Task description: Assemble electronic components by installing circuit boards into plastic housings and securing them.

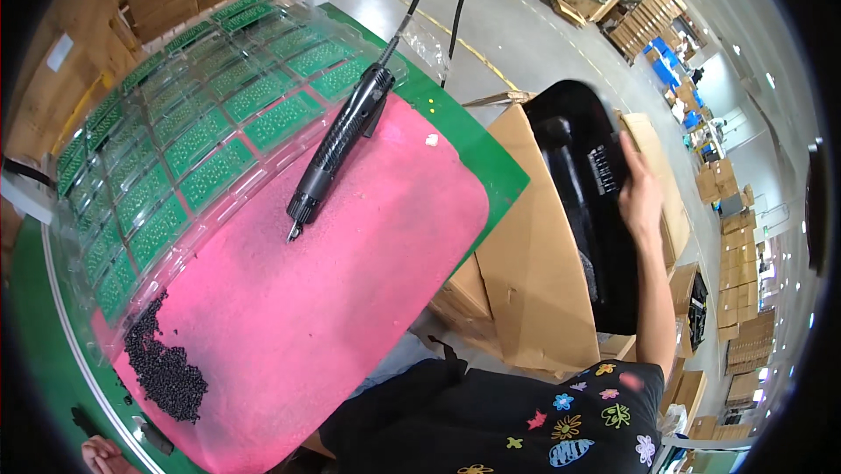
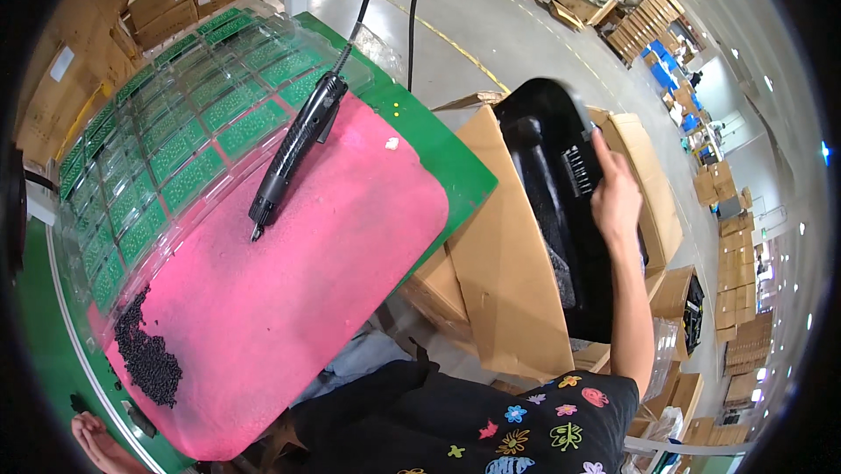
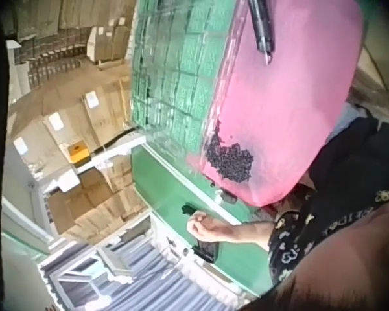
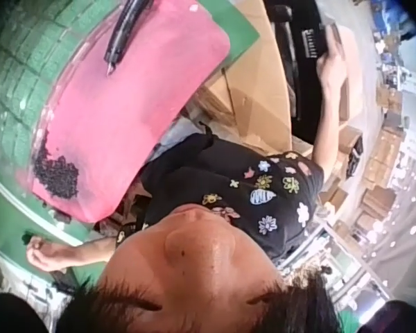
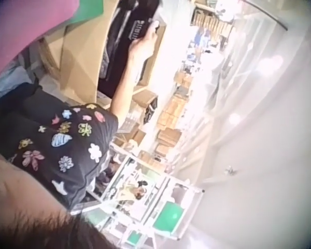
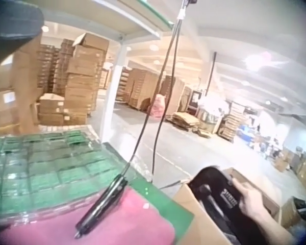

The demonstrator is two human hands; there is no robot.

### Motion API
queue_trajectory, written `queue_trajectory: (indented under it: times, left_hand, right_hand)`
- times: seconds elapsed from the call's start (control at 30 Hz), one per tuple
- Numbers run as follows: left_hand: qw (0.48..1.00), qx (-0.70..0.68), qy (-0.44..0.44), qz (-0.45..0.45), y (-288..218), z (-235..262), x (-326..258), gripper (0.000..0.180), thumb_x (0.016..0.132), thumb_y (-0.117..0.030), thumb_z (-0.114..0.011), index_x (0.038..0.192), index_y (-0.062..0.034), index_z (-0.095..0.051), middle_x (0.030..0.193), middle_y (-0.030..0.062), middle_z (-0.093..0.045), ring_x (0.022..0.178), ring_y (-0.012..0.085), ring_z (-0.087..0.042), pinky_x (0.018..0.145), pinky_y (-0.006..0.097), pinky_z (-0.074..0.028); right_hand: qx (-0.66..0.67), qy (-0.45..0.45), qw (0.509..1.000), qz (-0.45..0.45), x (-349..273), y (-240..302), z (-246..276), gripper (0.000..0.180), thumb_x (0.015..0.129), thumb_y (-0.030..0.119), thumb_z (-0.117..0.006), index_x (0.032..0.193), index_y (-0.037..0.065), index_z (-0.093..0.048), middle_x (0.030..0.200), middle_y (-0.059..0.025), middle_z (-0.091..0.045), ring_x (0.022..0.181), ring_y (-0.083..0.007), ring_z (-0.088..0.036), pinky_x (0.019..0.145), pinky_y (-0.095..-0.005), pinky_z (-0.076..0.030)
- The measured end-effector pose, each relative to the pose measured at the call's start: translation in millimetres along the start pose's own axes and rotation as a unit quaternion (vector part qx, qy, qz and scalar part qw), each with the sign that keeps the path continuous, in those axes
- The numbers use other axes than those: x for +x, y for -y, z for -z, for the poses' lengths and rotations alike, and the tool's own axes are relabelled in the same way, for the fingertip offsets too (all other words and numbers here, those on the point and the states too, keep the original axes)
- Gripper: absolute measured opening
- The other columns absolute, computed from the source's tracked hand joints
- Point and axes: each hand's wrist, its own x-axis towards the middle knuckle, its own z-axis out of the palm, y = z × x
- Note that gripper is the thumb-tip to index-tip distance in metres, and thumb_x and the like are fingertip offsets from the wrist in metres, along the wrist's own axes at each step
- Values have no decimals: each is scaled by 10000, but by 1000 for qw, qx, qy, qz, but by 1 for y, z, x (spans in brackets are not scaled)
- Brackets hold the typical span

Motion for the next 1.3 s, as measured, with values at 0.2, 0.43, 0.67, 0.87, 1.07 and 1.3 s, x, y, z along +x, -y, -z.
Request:
queue_trajectory:
  times: [0.2,0.43,0.67,0.87,1.07,1.3]
  left_hand:
    - [999,-20,9,25,13,10,-5,174,813,-57,-617,941,60,-608,868,164,-608,744,244,-575,674,330,-456]
    - [988,-14,153,32,15,-22,-4,99,895,-109,-457,835,-31,-446,792,64,-408,708,135,-353,628,267,-302]
    - [855,185,452,-178,-42,-169,-21,577,723,-238,-732,1208,0,-530,1124,172,-570,1090,347,-523,916,412,-431]
    - [772,337,518,-149,32,-173,-18,275,811,-281,-647,771,-14,-600,785,118,-628,794,309,-621,696,423,-493]
    - [819,291,466,-168,62,-149,-2,264,808,-282,-650,742,-34,-589,715,100,-589,735,296,-617,655,400,-487]
    - [830,333,394,-210,72,-144,-7,218,772,-274,-657,753,-71,-582,737,63,-581,727,227,-614,639,356,-473]
  right_hand:
    - [44,-215,971,-89,22,-49,61,540,875,-94,-415,1379,98,-453,1323,-176,-532,1217,-311,-524,1035,-327,-376]
    - [94,-91,970,206,32,15,118,359,879,-10,-596,1236,-2,-562,1079,-163,-661,953,-195,-648,854,-295,-478]
    - [269,214,758,554,23,227,34,229,816,201,-670,1001,77,-616,688,-156,-628,636,-337,-629,563,-395,-509]
    - [279,103,655,694,4,349,1,215,814,261,-686,910,77,-628,686,-64,-565,632,-262,-621,528,-368,-499]
    - [355,-8,721,595,56,449,-24,228,804,169,-678,993,61,-610,865,-104,-618,795,-284,-614,663,-382,-510]
    - [349,0,758,551,81,606,-91,368,830,187,-621,1178,87,-553,1204,-137,-523,1121,-323,-502,904,-440,-453]
